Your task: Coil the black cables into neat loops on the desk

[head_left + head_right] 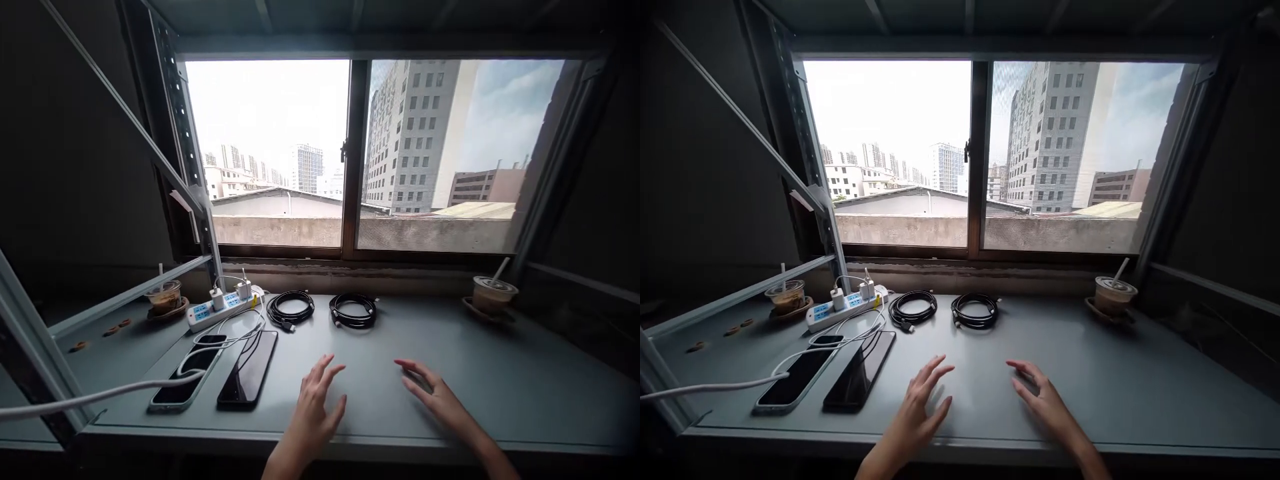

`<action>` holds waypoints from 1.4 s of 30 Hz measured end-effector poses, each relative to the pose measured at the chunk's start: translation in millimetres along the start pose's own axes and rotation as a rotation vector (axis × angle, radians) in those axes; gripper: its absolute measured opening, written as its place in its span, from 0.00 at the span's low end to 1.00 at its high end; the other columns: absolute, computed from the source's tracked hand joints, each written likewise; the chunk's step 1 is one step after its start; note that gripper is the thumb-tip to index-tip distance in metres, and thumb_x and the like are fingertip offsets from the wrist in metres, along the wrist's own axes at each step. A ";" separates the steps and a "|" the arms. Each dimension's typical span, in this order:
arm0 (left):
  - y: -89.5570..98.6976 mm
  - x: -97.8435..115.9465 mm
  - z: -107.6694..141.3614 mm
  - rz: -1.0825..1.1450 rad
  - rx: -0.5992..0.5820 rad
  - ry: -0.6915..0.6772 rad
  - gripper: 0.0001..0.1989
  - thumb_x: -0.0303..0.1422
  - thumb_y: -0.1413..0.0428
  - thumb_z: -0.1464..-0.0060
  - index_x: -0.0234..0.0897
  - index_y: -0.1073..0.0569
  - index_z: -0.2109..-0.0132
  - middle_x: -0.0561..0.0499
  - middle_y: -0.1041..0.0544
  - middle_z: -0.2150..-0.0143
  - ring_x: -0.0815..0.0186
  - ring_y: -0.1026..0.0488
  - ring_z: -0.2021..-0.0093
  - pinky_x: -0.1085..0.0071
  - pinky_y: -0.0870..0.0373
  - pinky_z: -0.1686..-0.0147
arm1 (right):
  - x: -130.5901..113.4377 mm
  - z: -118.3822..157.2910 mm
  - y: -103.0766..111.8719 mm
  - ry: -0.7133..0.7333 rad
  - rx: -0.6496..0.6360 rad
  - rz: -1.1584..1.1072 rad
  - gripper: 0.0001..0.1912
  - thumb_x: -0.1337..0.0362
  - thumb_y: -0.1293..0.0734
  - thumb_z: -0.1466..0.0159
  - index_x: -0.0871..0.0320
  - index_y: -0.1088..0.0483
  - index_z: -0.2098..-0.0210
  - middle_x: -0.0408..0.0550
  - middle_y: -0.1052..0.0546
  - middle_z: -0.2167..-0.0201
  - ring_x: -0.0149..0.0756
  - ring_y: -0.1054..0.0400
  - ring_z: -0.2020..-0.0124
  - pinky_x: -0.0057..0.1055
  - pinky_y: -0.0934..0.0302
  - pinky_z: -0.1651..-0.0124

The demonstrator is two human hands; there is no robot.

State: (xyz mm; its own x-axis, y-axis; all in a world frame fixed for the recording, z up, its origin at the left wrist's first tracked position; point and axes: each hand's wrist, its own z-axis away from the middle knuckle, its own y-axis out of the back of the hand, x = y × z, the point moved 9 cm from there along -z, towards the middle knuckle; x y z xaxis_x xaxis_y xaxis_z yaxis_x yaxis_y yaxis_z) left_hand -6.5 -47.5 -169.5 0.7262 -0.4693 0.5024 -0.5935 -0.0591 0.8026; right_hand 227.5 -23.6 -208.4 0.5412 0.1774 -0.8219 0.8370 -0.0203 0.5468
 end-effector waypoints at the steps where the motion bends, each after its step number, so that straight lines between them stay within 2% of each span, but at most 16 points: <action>1: 4.1 3.7 0.6 0.011 0.000 -0.015 0.20 0.34 0.54 0.44 0.44 0.37 0.44 0.47 0.44 0.36 0.56 0.55 0.35 0.52 0.48 0.41 | -4.0 2.1 -2.9 0.014 -0.026 0.012 0.24 0.51 0.41 0.41 0.57 0.31 0.50 0.52 0.31 0.47 0.41 0.39 0.45 0.33 0.47 0.41; 3: 12.7 1.5 -0.7 0.001 0.043 0.000 0.19 0.35 0.55 0.43 0.42 0.36 0.45 0.47 0.47 0.34 0.58 0.62 0.33 0.54 0.51 0.40 | -10.4 4.9 -9.2 0.067 -0.071 0.082 0.22 0.52 0.41 0.41 0.55 0.29 0.53 0.51 0.31 0.47 0.41 0.39 0.44 0.33 0.47 0.41; 6: 7.1 -17.3 -7.4 -0.079 0.024 0.093 0.19 0.33 0.57 0.42 0.36 0.35 0.45 0.44 0.44 0.36 0.59 0.60 0.34 0.56 0.54 0.38 | -4.1 4.3 -11.5 0.057 -0.013 0.272 0.22 0.53 0.43 0.40 0.53 0.30 0.52 0.49 0.32 0.46 0.42 0.41 0.43 0.37 0.50 0.39; 9: -7.3 -30.9 -12.4 -0.202 -0.041 0.161 0.21 0.33 0.58 0.42 0.35 0.35 0.44 0.43 0.44 0.36 0.59 0.57 0.34 0.56 0.56 0.38 | 17.0 2.8 -6.1 -0.145 0.133 0.540 0.28 0.50 0.45 0.41 0.52 0.36 0.44 0.50 0.39 0.40 0.45 0.49 0.38 0.47 0.61 0.37; 12: -11.1 -34.2 -12.4 -0.282 -0.040 0.221 0.24 0.36 0.58 0.42 0.35 0.39 0.40 0.44 0.49 0.34 0.58 0.58 0.34 0.55 0.56 0.38 | 31.5 5.5 -6.3 -0.332 0.165 0.688 0.36 0.44 0.47 0.41 0.53 0.46 0.38 0.52 0.50 0.35 0.45 0.61 0.34 0.52 0.70 0.36; 14: -12.6 -33.7 -11.1 -0.302 -0.057 0.246 0.25 0.37 0.58 0.41 0.35 0.41 0.39 0.44 0.48 0.34 0.56 0.57 0.34 0.55 0.56 0.38 | 34.4 7.0 -8.5 -0.381 0.142 0.719 0.37 0.42 0.49 0.41 0.52 0.50 0.37 0.51 0.54 0.34 0.44 0.66 0.34 0.53 0.72 0.37; 17: -13.3 -31.6 -10.2 -0.317 -0.077 0.248 0.25 0.38 0.60 0.41 0.35 0.41 0.38 0.44 0.48 0.34 0.56 0.55 0.35 0.55 0.56 0.38 | 34.5 8.2 -9.3 -0.392 0.120 0.749 0.37 0.43 0.51 0.40 0.52 0.52 0.36 0.48 0.55 0.34 0.42 0.66 0.33 0.51 0.73 0.36; 28: -13.6 -32.5 -8.4 -0.296 -0.090 0.270 0.26 0.39 0.61 0.41 0.37 0.41 0.38 0.45 0.49 0.34 0.57 0.56 0.34 0.55 0.56 0.38 | 50.2 4.3 -8.2 -0.336 0.190 0.805 0.38 0.42 0.50 0.43 0.52 0.48 0.37 0.48 0.50 0.35 0.44 0.60 0.34 0.53 0.64 0.37; 34: -17.6 -32.8 -6.3 -0.332 -0.110 0.287 0.26 0.39 0.62 0.41 0.36 0.43 0.38 0.45 0.49 0.34 0.56 0.56 0.34 0.53 0.55 0.39 | 49.8 6.8 -12.1 -0.342 0.209 0.779 0.37 0.42 0.51 0.42 0.52 0.47 0.38 0.48 0.50 0.35 0.45 0.61 0.34 0.52 0.67 0.36; 36: -21.1 -28.0 -6.8 -0.304 -0.138 0.265 0.25 0.37 0.61 0.41 0.36 0.41 0.38 0.44 0.47 0.34 0.55 0.56 0.34 0.52 0.55 0.39 | 45.9 3.3 -17.0 -0.304 0.161 0.751 0.34 0.44 0.51 0.41 0.49 0.46 0.38 0.47 0.49 0.36 0.44 0.61 0.34 0.51 0.68 0.36; 39: -30.6 -6.6 -14.8 -0.149 -0.234 0.087 0.22 0.33 0.56 0.44 0.42 0.36 0.42 0.48 0.42 0.36 0.57 0.50 0.36 0.56 0.52 0.39 | 24.7 -14.7 -27.0 -0.115 -0.032 0.663 0.29 0.47 0.50 0.40 0.42 0.44 0.41 0.43 0.43 0.38 0.43 0.55 0.36 0.51 0.66 0.37; 41: -25.5 5.4 -26.0 -0.042 -0.206 0.001 0.20 0.32 0.55 0.45 0.45 0.34 0.45 0.49 0.39 0.38 0.59 0.42 0.40 0.59 0.46 0.42 | 6.9 -33.5 -23.3 -0.034 -0.143 0.610 0.28 0.44 0.45 0.42 0.43 0.39 0.45 0.45 0.36 0.44 0.45 0.46 0.41 0.48 0.54 0.40; 42: -19.3 7.6 -33.2 -0.005 -0.155 -0.002 0.19 0.32 0.55 0.44 0.45 0.34 0.47 0.49 0.37 0.40 0.60 0.38 0.43 0.60 0.42 0.45 | 3.7 -45.1 -19.1 -0.068 -0.204 0.588 0.27 0.44 0.41 0.45 0.46 0.35 0.50 0.47 0.34 0.47 0.47 0.42 0.44 0.45 0.47 0.45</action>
State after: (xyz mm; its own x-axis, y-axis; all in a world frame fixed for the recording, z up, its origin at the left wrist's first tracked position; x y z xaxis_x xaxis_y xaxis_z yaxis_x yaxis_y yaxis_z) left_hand 22.1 -20.7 -170.5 0.7281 -0.4711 0.4978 -0.5291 0.0754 0.8452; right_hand 209.8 21.8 -214.7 0.9162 0.1308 -0.3788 0.3690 0.0938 0.9247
